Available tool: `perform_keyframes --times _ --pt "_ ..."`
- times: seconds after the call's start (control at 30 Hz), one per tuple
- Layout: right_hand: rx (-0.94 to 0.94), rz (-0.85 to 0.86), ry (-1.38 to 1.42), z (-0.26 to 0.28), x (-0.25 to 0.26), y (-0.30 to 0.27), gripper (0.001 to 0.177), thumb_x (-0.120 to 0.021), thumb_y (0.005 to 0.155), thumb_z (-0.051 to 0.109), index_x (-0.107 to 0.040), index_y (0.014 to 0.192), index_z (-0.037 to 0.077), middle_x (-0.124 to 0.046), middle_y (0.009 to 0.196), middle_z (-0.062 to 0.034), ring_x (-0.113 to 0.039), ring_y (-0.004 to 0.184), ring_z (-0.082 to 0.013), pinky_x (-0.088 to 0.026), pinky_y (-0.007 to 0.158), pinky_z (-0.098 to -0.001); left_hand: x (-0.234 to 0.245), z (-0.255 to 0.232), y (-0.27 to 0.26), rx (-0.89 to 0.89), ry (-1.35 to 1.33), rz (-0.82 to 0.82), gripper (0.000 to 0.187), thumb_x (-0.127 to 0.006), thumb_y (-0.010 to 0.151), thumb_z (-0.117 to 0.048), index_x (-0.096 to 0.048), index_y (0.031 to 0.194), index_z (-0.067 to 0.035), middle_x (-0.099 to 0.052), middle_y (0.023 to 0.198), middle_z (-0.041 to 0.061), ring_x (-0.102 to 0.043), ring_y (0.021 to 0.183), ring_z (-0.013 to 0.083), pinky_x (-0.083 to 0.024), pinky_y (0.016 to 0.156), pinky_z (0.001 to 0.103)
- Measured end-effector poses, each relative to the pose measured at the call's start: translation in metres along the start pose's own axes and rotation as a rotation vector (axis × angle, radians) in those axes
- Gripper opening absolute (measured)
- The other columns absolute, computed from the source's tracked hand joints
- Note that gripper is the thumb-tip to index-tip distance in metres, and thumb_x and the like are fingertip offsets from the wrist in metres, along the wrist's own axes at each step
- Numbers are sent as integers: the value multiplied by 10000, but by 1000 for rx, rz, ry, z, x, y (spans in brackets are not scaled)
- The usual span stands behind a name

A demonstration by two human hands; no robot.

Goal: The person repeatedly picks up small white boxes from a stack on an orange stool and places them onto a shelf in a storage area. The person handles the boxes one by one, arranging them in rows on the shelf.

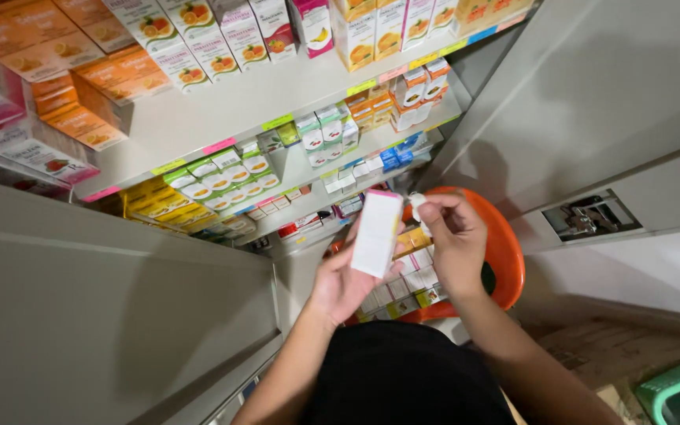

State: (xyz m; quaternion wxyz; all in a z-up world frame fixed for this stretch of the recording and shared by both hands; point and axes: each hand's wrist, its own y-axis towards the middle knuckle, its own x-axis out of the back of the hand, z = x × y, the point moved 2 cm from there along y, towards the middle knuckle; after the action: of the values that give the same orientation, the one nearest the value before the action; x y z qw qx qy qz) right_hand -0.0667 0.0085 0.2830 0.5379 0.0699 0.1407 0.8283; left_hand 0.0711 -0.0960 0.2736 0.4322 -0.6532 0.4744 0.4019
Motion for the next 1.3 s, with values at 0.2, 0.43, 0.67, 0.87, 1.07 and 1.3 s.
perform_keyframes --times 0.2,0.43,0.67,0.87,1.07,1.3 --pt "429 373 -54 3 -3 -31 189 -752 871 4 -826 1028 81 -680 869 -96 -638 740 -218 -535 697 -360 170 49 39 110 -56 -282 473 -497 868 -254 -588 1277 -34 -660 1021 140 -631 882 281 -525 749 411" --pt "440 332 -263 -24 0 -11 170 -682 982 197 -843 1018 156 -611 892 -43 -619 743 -213 -539 706 -320 26 17 23 180 317 -396 699 -557 941 -666 -598 1266 -49 -700 1044 138 -725 925 249 -628 782 356" --pt "553 455 -285 10 -16 -27 195 -666 964 117 -822 1021 219 -519 791 4 -458 757 -205 -447 754 -356 37 15 31 88 377 -441 744 -571 936 -652 -569 1281 7 -680 1060 142 -703 891 217 -628 788 341" --pt "496 291 -396 -13 -3 6 109 -695 964 212 -803 972 195 -571 841 -38 -528 831 -252 -452 832 -392 25 17 20 134 402 -459 732 -611 908 -643 -577 1275 -10 -689 1101 168 -727 977 281 -642 832 436" --pt "369 225 -220 8 2 -28 117 -781 875 95 -832 969 142 -603 812 -54 -533 819 -258 -469 841 -381 51 19 27 69 343 -399 744 -587 918 -638 -551 1343 -29 -682 1204 198 -713 1046 331 -614 894 511" --pt "703 413 -307 -65 -7 -49 188 -661 979 182 -829 939 257 -585 856 0 -497 834 -238 -474 792 -390 67 23 29 147 247 -380 603 -680 915 -500 -580 1274 -26 -682 1101 131 -693 945 280 -630 823 463"
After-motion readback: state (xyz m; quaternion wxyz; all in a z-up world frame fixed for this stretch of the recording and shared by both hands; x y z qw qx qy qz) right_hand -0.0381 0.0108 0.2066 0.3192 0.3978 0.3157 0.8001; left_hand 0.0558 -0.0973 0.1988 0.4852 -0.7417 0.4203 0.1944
